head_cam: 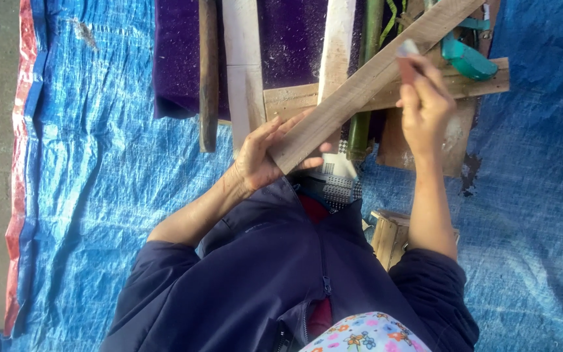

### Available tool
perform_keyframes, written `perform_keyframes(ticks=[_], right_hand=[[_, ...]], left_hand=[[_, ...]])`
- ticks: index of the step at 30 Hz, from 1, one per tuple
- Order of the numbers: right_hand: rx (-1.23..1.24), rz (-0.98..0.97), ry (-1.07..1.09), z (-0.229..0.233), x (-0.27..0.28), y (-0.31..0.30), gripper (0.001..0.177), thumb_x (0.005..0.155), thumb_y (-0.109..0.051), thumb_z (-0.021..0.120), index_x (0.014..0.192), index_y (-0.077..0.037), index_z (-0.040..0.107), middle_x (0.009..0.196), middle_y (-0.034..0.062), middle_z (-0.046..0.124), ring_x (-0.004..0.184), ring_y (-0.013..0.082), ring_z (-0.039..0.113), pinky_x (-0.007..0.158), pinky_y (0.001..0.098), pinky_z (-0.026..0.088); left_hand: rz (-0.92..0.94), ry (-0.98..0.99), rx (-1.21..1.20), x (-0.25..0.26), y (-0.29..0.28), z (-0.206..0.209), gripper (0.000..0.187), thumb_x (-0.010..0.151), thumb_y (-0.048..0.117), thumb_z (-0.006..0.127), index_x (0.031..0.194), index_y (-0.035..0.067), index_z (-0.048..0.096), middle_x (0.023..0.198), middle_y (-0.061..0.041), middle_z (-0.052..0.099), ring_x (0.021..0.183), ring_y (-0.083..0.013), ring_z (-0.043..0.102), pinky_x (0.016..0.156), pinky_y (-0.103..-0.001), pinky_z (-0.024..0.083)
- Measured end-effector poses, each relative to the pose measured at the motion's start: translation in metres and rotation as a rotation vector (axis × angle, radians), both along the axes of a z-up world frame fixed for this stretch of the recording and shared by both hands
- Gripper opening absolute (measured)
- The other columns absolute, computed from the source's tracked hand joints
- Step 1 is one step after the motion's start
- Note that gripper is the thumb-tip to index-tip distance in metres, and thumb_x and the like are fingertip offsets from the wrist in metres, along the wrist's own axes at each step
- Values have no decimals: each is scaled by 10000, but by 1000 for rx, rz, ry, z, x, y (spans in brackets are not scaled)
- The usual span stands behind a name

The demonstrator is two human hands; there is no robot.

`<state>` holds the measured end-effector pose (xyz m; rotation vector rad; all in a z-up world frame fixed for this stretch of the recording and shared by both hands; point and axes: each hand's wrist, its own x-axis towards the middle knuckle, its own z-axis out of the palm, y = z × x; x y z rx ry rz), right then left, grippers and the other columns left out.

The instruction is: The person sands a long wooden plank using a sanding block, repeatedly rubbing the surface to smooth it. The person holds the plank with one hand and sands with the other, occasionally repositioning the plank to access different areas.

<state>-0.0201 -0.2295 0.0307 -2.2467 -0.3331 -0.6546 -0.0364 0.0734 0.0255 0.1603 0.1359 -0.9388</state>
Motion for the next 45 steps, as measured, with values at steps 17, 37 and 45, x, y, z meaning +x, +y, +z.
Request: perform_keyframes(ticks=[17, 37, 45], right_hand=[[-619, 307, -161, 43, -31, 93, 221, 987, 5, 740, 1207, 14, 748, 1316, 160, 693, 800, 229, 787, 652, 277, 672], [-500, 54, -62, -11, 8, 19, 176, 1004, 2, 712, 1167, 16, 777, 1289, 148, 726, 1173, 293, 682, 966, 364, 548], [-387, 105, 79, 21, -25, 59, 240, 974, -27, 720, 1208, -60, 761, 1327, 104, 697, 1185, 271, 664, 984, 369, 535]], left_hand=[[25, -59, 210, 8, -1, -18, 479, 1023, 410, 571, 1368, 79, 604, 1110, -135, 687, 745, -273, 639, 497, -287, 481], [122, -33, 384, 10, -8, -10, 598, 1011, 453, 574, 1480, 82, 542, 1246, -304, 659, 748, -431, 692, 430, -337, 543], [70, -49, 374, 9, -7, -22, 609, 994, 448, 606, 1481, 91, 522, 1074, -298, 686, 721, -396, 715, 543, -388, 584]])
